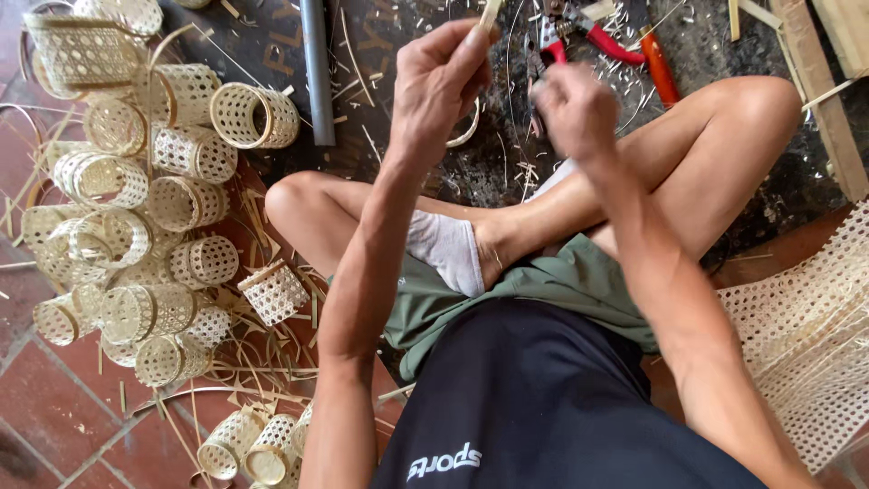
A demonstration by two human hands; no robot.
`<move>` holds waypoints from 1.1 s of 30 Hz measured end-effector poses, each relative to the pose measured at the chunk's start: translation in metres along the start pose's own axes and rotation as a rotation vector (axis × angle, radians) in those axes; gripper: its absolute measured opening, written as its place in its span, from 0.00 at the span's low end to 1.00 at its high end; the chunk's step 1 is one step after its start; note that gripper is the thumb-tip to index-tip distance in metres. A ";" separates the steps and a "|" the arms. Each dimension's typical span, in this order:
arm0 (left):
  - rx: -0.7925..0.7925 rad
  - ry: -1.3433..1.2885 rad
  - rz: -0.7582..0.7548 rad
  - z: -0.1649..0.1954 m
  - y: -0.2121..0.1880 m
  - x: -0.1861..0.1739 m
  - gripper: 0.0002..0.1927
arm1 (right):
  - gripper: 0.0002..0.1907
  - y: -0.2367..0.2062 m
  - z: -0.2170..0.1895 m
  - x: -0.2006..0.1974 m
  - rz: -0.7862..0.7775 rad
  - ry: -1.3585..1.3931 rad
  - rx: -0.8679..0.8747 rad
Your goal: The person sits on the floor assembling woven bamboo baskets. They bend and fit thin bamboo strips around the rims of the woven basket bodies, press the strips into place by hand, use pliers to trim a strip, and continue fitting rim pieces onto finished baskets one at a time.
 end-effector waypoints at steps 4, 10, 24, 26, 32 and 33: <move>0.044 0.317 -0.045 0.002 -0.002 -0.003 0.12 | 0.37 0.054 0.032 0.000 -0.164 -0.444 -0.042; 0.049 0.421 -0.074 -0.008 0.020 0.002 0.12 | 0.48 0.080 0.038 0.008 -0.392 -0.619 -0.010; 0.062 0.751 -0.163 -0.003 0.131 0.067 0.12 | 0.11 0.047 0.078 -0.057 -0.236 0.642 0.089; 0.050 0.856 -0.167 -0.007 0.139 0.082 0.11 | 0.08 0.051 0.089 -0.061 -0.251 0.577 0.154; 0.067 1.005 -0.245 -0.026 0.176 0.130 0.11 | 0.28 0.076 0.112 -0.071 -0.259 0.491 0.088; 0.056 0.986 -0.267 -0.029 0.182 0.134 0.11 | 0.30 0.080 0.115 -0.071 -0.260 0.479 0.077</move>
Point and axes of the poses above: each hand's wrist, its own y-axis towards the middle knuckle, its own x-axis out of the palm, z = x × y, the point moved 3 cm from there along y, towards the middle knuckle, and after that the axes turned 8 degrees about -y, right-handed, at the moved point
